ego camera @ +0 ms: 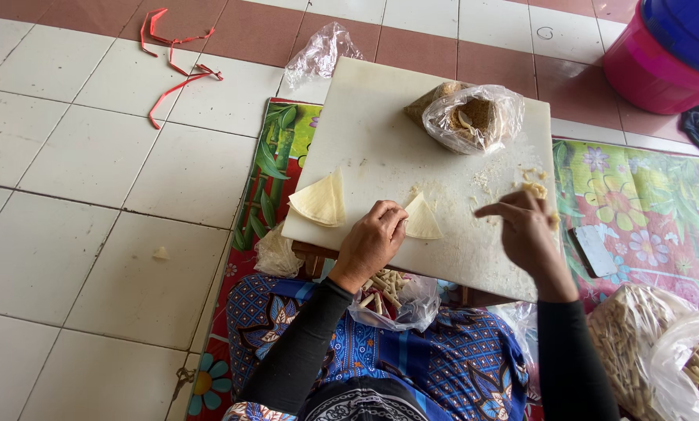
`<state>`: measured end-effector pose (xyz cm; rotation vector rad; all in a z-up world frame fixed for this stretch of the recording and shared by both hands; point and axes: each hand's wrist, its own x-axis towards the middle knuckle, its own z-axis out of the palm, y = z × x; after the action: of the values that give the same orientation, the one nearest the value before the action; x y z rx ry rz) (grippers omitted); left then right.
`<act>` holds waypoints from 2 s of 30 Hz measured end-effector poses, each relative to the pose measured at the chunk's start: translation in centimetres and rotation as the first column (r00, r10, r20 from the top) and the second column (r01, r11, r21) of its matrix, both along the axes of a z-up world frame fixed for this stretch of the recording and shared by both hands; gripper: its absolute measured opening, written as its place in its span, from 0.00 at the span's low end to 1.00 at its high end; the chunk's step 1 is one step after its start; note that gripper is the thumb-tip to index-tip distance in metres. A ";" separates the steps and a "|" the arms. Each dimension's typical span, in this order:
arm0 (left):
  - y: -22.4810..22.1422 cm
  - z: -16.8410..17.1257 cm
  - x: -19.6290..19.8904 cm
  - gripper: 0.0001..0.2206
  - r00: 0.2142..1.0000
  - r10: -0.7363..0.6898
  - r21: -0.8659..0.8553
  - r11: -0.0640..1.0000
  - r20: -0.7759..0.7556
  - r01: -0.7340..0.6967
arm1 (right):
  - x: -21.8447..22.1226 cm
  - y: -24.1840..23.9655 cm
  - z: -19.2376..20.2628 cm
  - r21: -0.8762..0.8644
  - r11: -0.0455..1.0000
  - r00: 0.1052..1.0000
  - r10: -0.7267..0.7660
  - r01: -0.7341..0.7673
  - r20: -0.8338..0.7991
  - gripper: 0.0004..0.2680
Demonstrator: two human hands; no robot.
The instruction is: The person prepares spring rolls by placing a filling onto triangular wrappers with a wooden spoon and then folding and rolling the wrappers by hand on a white board.
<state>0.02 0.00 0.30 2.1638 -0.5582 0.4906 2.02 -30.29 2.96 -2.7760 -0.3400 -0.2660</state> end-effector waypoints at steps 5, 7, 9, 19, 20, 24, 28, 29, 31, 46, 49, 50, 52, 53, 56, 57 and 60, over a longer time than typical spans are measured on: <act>0.0 -0.1 0.1 0.06 1.000 0.002 0.000 1.000 0.003 -0.002 | -0.1 8.0 0.1 0.128 0.985 0.992 0.104 -0.113 0.074 0.16; 0.1 -0.1 0.1 0.06 1.000 -0.006 0.014 1.000 -0.003 0.006 | -0.3 9.8 1.1 0.050 0.996 0.994 0.068 -0.072 0.090 0.19; 0.1 0.0 -0.1 0.06 1.000 -0.001 -0.003 1.000 0.005 0.001 | -0.6 11.2 1.8 -0.035 0.997 0.990 0.078 -0.075 0.118 0.22; 0.1 -0.2 -0.1 0.07 1.000 0.004 0.016 1.000 0.006 -0.004 | -1.8 10.7 3.6 -0.161 0.973 0.978 0.182 -0.165 0.103 0.25; 0.1 -0.2 -0.1 0.07 1.000 0.003 0.005 1.000 0.009 -0.003 | -1.7 10.4 3.7 -0.108 0.978 0.980 0.186 -0.178 0.076 0.24; 0.0 -0.2 0.0 0.06 1.000 0.005 -0.011 1.000 0.006 -0.005 | -1.3 9.9 3.4 -0.123 0.981 0.983 0.162 -0.151 0.088 0.23; 0.0 0.0 0.1 0.08 1.000 0.009 -0.008 1.000 -0.013 -0.009 | -1.2 11.1 2.4 -0.115 0.986 0.980 0.139 -0.124 0.140 0.25; 0.0 0.1 0.1 0.09 1.000 0.013 -0.007 1.000 -0.022 -0.013 | -1.4 11.4 2.4 -0.110 0.987 0.980 0.130 -0.114 0.148 0.25; 0.0 0.0 0.0 0.10 0.999 0.020 -0.004 1.000 -0.043 -0.021 | -1.9 11.9 2.7 -0.189 0.978 0.981 0.122 -0.093 0.150 0.25; 0.0 0.0 0.1 0.09 1.000 0.020 -0.037 0.999 -0.013 -0.021 | 1.3 5.2 2.6 -0.204 0.978 0.970 0.004 0.047 0.241 0.13; 0.0 0.3 0.1 0.09 1.000 0.030 -0.038 0.999 -0.003 -0.030 | 4.9 4.5 4.4 -0.039 0.997 0.902 -0.047 0.070 0.430 0.09; 0.0 0.4 0.0 0.09 0.999 0.030 -0.039 0.999 -0.011 -0.030 | 6.2 4.7 4.7 -0.037 0.998 0.901 -0.027 0.048 0.433 0.10; 0.0 0.6 0.0 0.08 0.999 0.032 -0.042 0.999 -0.025 -0.033 | 8.8 4.8 5.1 -0.035 0.999 0.898 0.013 0.002 0.441 0.13; 0.0 0.6 0.0 0.08 0.999 0.029 -0.046 0.998 -0.026 -0.031 | 9.8 4.8 4.8 -0.050 0.999 0.900 0.025 -0.004 0.435 0.11; 0.1 0.6 0.0 0.08 0.999 0.027 -0.049 0.998 -0.032 -0.029 | 13.0 4.8 3.4 -0.089 0.995 0.914 -0.002 0.041 0.405 0.07; 0.0 0.6 0.0 0.08 0.999 0.024 -0.047 0.999 -0.037 -0.025 | 13.9 4.5 3.2 -0.098 0.990 0.920 -0.059 0.105 0.388 0.08; 0.0 0.5 0.1 0.08 0.999 0.026 -0.053 0.998 -0.041 -0.028 | 14.6 3.6 3.0 -0.073 0.988 0.861 -0.083 0.138 0.501 0.05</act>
<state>0.13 0.00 0.82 2.1277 -0.4885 0.4704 16.66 -26.70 6.01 -2.7971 -0.3203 -1.0323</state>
